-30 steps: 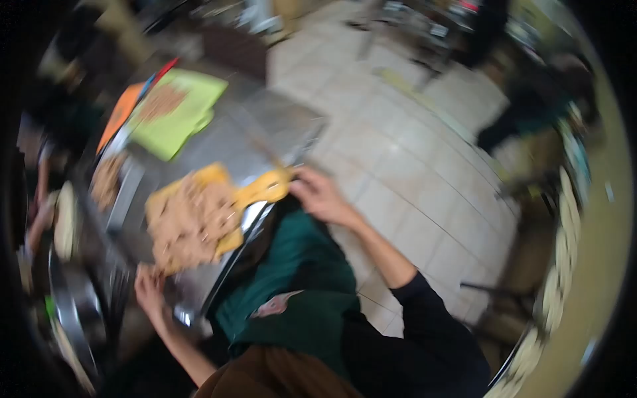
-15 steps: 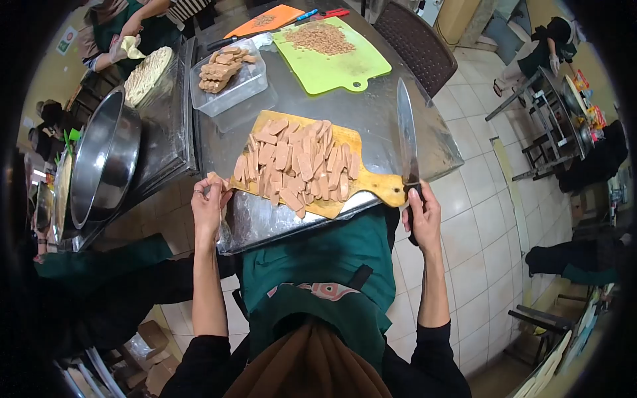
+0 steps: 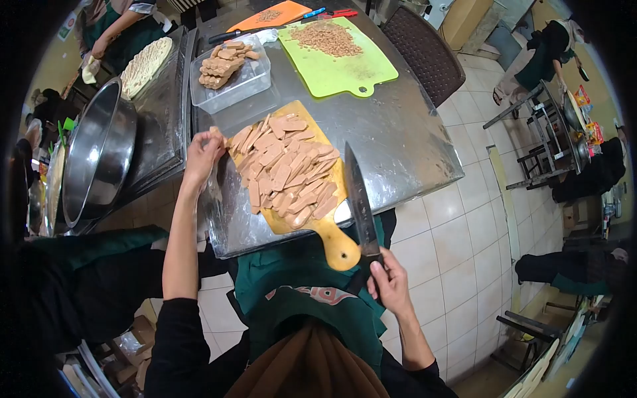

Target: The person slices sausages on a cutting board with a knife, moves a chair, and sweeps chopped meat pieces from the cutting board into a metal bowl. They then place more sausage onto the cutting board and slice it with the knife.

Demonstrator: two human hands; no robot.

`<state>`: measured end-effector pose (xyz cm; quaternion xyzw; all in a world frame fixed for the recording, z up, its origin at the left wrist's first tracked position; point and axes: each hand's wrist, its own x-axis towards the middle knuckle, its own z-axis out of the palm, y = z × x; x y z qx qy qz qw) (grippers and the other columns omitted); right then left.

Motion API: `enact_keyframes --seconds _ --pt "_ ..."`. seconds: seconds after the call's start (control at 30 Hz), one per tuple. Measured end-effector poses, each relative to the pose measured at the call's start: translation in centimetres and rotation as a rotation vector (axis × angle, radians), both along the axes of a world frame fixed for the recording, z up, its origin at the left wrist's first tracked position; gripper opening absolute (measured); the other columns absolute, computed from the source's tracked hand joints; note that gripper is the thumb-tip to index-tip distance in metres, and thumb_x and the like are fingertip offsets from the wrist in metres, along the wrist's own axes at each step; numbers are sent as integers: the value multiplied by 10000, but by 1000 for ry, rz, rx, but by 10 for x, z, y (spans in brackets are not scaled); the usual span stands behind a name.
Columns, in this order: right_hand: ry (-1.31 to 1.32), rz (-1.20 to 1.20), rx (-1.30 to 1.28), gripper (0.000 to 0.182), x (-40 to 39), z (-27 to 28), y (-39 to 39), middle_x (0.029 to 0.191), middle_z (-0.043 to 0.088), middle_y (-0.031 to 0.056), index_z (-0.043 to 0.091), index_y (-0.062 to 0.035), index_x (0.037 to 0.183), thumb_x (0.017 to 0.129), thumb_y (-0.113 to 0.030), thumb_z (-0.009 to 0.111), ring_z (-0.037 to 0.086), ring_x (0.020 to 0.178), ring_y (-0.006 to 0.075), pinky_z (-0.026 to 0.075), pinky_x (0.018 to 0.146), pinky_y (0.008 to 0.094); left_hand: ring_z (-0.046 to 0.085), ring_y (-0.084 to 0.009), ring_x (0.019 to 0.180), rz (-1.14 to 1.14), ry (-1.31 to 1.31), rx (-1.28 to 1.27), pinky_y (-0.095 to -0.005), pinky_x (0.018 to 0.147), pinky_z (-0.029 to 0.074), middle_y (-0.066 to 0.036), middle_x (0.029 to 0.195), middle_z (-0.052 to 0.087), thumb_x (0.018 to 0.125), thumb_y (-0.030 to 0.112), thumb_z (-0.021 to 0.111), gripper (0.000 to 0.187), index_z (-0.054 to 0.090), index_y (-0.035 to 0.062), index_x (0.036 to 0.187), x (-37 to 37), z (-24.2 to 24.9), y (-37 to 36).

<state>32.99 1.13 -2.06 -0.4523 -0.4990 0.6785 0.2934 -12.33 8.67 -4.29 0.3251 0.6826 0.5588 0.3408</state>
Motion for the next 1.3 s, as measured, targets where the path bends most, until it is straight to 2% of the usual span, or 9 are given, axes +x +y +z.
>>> enact_keyframes --seconds 0.1,0.27,0.47,0.63,0.7,0.83,1.0,1.2,1.3 --pt "73 81 -32 336 -9 -3 -8 1223 614 90 457 30 1321 1015 -106 427 487 500 50 406 448 184 597 -73 803 -55 17 4 -200 744 494 -64 943 651 942 202 636 300 461 12 1093 -2 0 24" --pt "90 226 -3 369 -24 -9 -19 1268 600 131 407 46 1355 993 -24 399 457 508 37 396 475 179 628 -95 851 -137 19 -65 -203 784 507 -85 967 658 936 222 641 329 470 1 1110 -2 11 57" --pt "-39 102 141 375 -18 5 20 1200 640 114 439 31 1341 979 -67 448 470 519 46 404 469 185 654 -169 940 -119 -47 -33 -298 864 533 -122 1125 648 967 303 575 357 484 5 1142 0 44 34" --pt "-180 64 522 330 -34 33 131 1066 686 62 496 8 1287 996 -145 471 463 480 40 385 433 187 648 -169 936 -215 -173 -13 -333 830 528 -94 1046 654 983 439 501 465 546 12 1163 60 82 -98" --pt "-214 137 506 325 -63 49 171 1052 689 55 510 -23 1281 1000 -181 480 476 500 44 391 453 205 634 -188 995 -348 -206 -104 -334 860 525 -107 1074 648 973 382 536 436 538 4 1189 89 70 -145" --pt "-332 325 926 319 -126 27 236 938 678 145 527 -46 1242 994 -241 482 626 692 219 490 670 392 562 -212 1160 -335 -452 -192 -355 979 478 -123 1317 543 1025 283 466 320 497 15 1197 161 20 -199" --pt "-432 534 910 339 -182 19 259 830 655 172 523 -35 1202 996 -296 458 648 777 339 488 730 432 590 -107 853 -278 -768 -176 -254 805 489 -77 1028 614 1022 146 473 158 468 22 1121 207 10 -188" --pt "-487 592 931 339 -180 17 265 801 654 173 503 -40 1191 999 -312 441 649 780 355 487 725 439 654 -142 931 -207 -848 -339 -236 754 541 -102 1042 618 1011 217 510 270 425 32 1187 198 30 -184" --pt "-486 596 988 334 -177 13 267 824 661 183 502 -40 1178 1002 -315 433 650 810 371 482 735 450 667 -202 945 -140 -859 -250 -309 843 561 -109 1055 606 1008 182 494 213 431 55 1167 196 13 -191"
